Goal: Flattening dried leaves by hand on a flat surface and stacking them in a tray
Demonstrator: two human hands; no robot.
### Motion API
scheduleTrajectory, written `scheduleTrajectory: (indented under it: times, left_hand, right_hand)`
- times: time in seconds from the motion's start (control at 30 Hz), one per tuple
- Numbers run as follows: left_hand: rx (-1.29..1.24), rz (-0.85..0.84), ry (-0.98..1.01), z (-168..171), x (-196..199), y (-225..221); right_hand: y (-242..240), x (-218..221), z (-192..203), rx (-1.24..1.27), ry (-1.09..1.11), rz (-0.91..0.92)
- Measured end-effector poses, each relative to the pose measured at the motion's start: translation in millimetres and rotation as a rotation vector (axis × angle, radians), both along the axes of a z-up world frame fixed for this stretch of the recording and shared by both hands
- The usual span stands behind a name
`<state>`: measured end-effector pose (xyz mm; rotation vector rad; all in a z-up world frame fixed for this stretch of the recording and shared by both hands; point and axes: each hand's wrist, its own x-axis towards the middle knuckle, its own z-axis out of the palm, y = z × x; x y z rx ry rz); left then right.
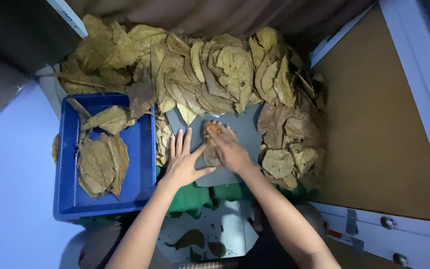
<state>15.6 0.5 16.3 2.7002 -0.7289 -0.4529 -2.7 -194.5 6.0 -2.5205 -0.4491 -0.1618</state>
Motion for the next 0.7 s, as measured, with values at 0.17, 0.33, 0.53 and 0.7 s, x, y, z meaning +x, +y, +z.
scheduleTrajectory:
  times: [0.17, 0.33, 0.53, 0.7]
  left_hand:
    - [-0.022, -0.004, 0.034, -5.5, -0.4, 1.0]
    - [0.054, 0.013, 0.014, -2.0, 0.0, -1.4]
    - [-0.015, 0.018, 0.002, -2.5, 0.9, -1.3]
    - [-0.044, -0.013, 0.012, -5.8, 1.5, 2.2]
  right_hand:
    - [-13.2, 0.4, -23.5, -0.013, 0.049, -0.05]
    - [7.5, -44.2, -19.9, 0.108, 0.039, 0.091]
    - [12.4, -30.7, -14.1, 0.122, 0.027, 0.115]
    - [-5.6, 8.6, -22.9, 0.037, -0.007, -0.032]
